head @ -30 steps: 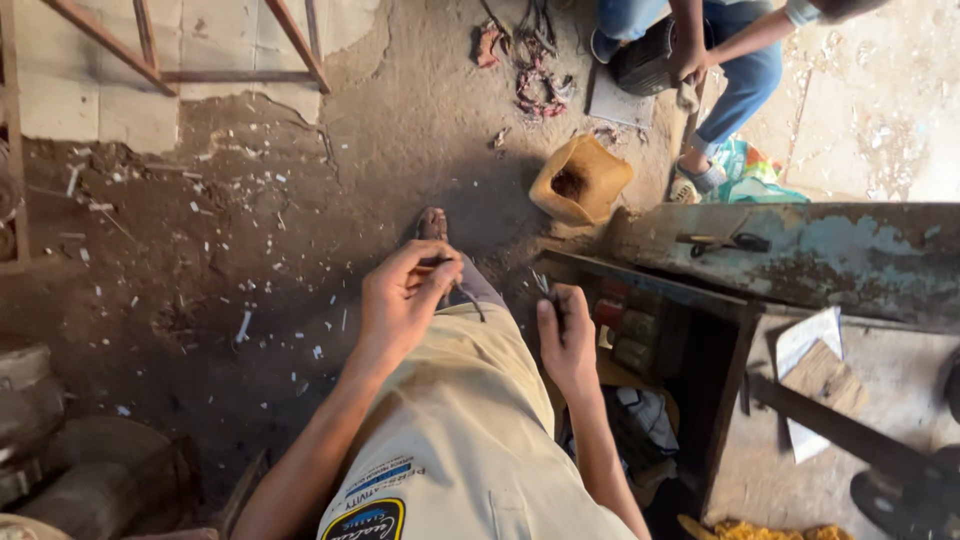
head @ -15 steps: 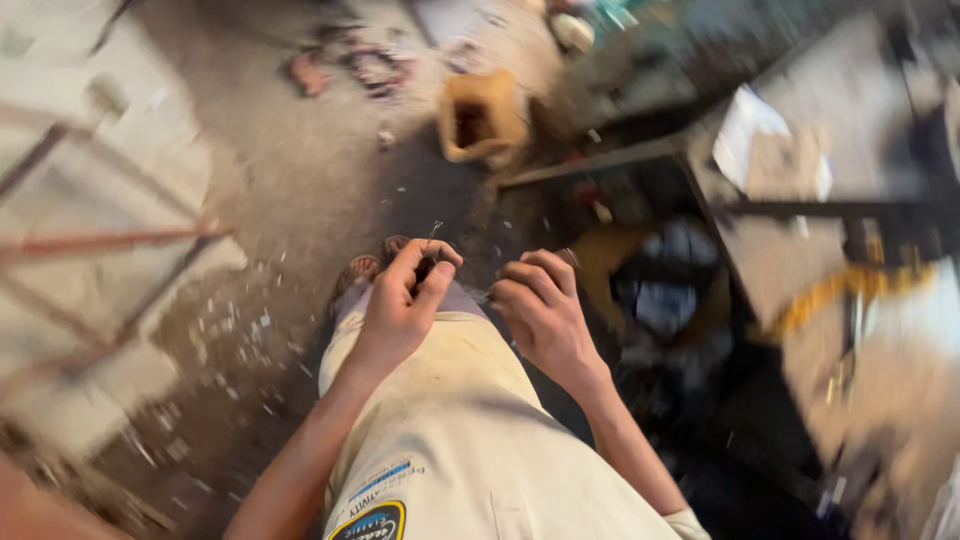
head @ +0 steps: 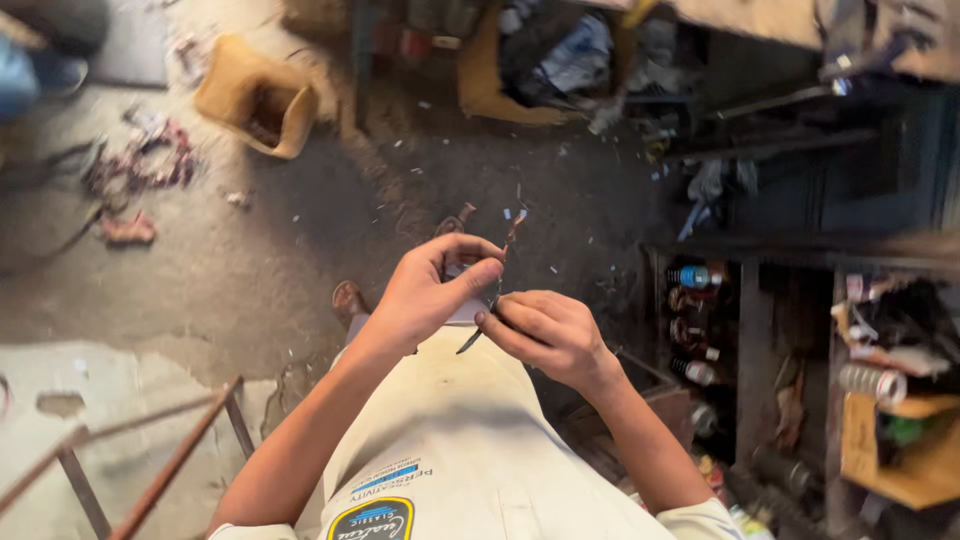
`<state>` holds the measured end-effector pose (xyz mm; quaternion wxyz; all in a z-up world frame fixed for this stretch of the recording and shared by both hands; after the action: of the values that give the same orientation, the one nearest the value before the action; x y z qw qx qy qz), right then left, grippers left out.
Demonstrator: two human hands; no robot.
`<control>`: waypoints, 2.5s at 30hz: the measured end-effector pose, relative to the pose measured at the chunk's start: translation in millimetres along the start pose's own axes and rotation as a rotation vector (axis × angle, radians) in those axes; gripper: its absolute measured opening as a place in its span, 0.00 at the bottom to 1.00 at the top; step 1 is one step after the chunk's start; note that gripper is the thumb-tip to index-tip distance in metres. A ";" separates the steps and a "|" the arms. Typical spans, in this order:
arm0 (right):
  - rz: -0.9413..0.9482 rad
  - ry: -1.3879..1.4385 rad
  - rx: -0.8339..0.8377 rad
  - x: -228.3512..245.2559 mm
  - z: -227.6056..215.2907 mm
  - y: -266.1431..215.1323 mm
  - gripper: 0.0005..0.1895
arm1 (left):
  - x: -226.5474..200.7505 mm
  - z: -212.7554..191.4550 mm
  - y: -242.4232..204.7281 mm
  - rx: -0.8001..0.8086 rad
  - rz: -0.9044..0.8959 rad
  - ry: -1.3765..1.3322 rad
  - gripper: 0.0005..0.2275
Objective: The person retrieves a pair of shears from a cabinet and uses them to cut a small metal piece. They then assemble a blowtorch with a gas canister, light it with a match, and heat the metal piece with the flame.
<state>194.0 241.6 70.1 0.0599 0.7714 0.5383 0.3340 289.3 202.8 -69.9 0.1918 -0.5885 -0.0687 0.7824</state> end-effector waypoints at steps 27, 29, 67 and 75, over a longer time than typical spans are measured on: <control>1.047 1.151 -0.928 -482.1 -183.8 -167.2 0.07 | -99.0 205.6 426.0 0.112 0.006 0.633 0.07; 1.082 1.187 -0.983 -526.1 -199.4 -152.0 0.07 | -103.7 202.5 474.7 0.118 -0.011 0.406 0.06; 1.164 1.329 -1.072 -675.5 -238.9 -118.7 0.04 | -97.4 221.4 637.5 -0.048 -0.118 0.025 0.07; 1.268 1.386 -1.138 -679.7 -235.7 -119.5 0.06 | -81.5 235.0 629.8 -0.043 -0.196 -0.308 0.06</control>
<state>-171.4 -363.6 -109.0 -0.0911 0.4126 -0.2720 0.8646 -52.3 -378.0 -136.9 0.2416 -0.4562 -0.1713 0.8392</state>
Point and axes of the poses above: each hand's wrist, its own y-axis towards the middle knuckle, its own z-axis out of the palm, x = y × z, the point moved 10 cm from there along y, towards the middle knuckle, and after that the axes turned 10 degrees about y, right-handed, at the moved point
